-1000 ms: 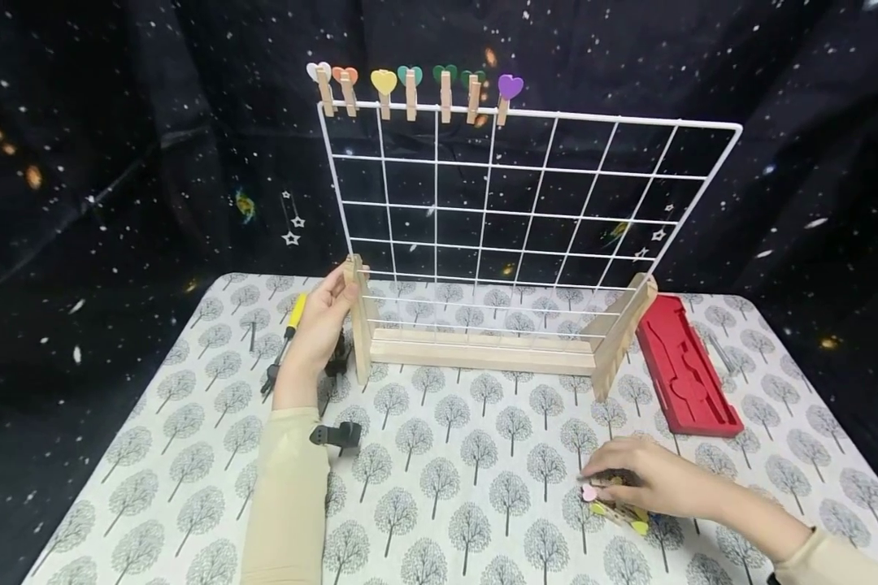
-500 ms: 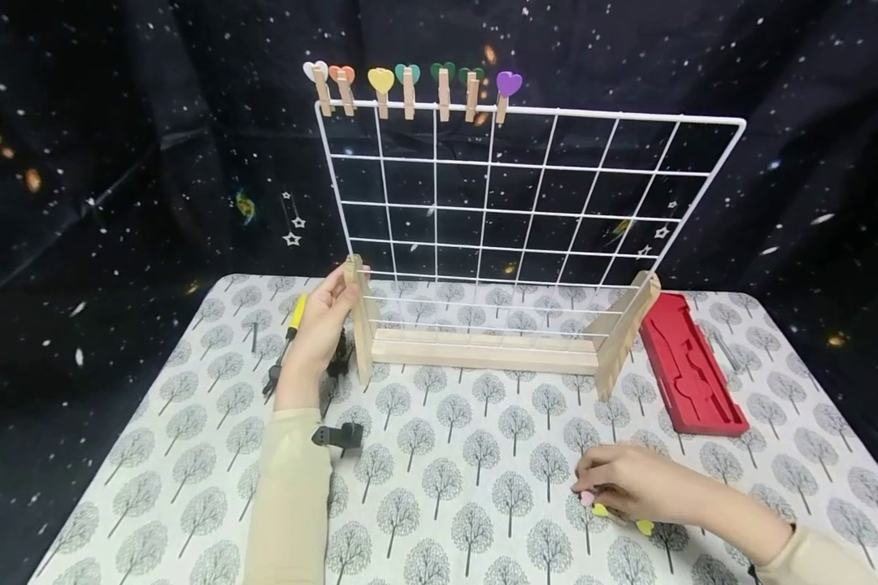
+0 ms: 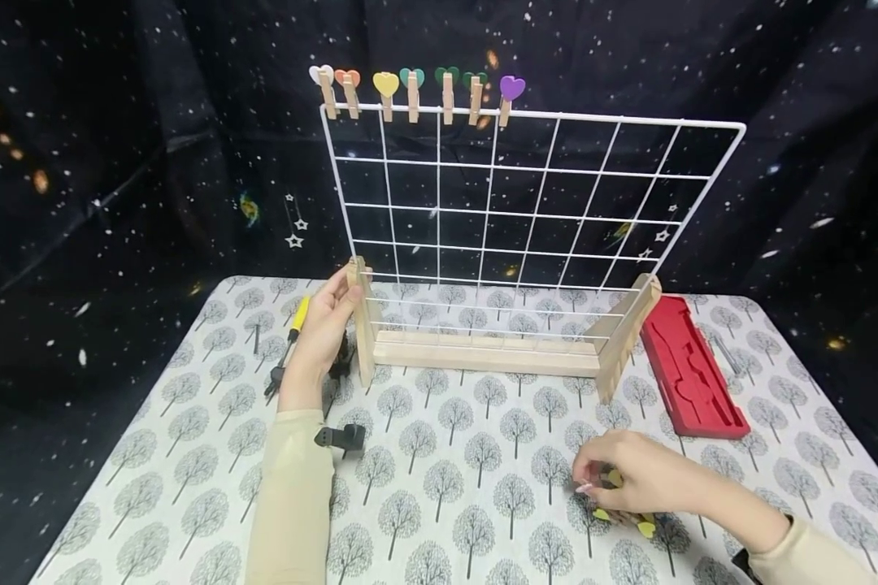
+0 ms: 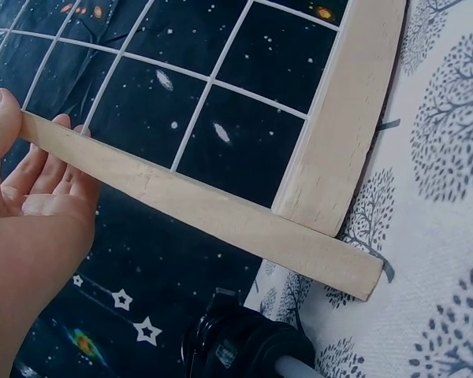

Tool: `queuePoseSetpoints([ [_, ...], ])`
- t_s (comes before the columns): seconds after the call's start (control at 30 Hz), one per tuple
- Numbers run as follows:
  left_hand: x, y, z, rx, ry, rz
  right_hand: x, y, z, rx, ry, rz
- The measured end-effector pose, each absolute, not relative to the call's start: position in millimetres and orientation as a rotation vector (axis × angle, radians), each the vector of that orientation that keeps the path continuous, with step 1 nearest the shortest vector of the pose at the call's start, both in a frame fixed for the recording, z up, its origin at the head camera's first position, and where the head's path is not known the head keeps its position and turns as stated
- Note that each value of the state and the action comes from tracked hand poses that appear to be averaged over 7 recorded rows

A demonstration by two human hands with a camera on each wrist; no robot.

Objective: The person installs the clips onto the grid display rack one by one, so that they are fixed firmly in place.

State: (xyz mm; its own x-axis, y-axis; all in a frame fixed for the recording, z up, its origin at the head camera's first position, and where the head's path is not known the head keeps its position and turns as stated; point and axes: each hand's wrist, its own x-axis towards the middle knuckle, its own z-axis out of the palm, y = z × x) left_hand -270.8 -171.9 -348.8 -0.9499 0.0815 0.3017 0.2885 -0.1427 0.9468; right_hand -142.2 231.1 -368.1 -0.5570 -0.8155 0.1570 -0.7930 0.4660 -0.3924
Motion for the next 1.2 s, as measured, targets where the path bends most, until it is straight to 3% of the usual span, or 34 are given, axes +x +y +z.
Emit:
queuePoseSetpoints([
  [0.23, -271.1, -170.5, -347.7, -0.430, -1.941, -2.263, -156.1, 234.7, -352.7, -1.561, 2.566, -0.796],
  [0.43, -269.6, -169.4, -350.1, -0.432, -1.957, -2.253, -176.0, 225.3, -323.0, -1.452, 2.717, -0.903],
  [0.57, -270.3, -169.8, -349.2, -0.451, -1.957, -2.248, -197.5, 206.8, -285.0, -1.459, 2.802, -1.091],
  [0.87, -273.6, -172.3, -342.0, -0.440, -1.953, -2.242, -226.8, 150.6, -171.0, -1.907, 2.691, -1.552],
  [1.07, -271.5, -172.3, -343.4, -0.413, -1.947, -2.254, -233.4, 127.2, -128.6, -1.671, 2.847, -1.934],
  [1.2, -270.0, -170.0, -346.1, -0.408, -1.960, -2.254, -233.5, 115.5, -110.6, -1.329, 2.992, -2.000],
])
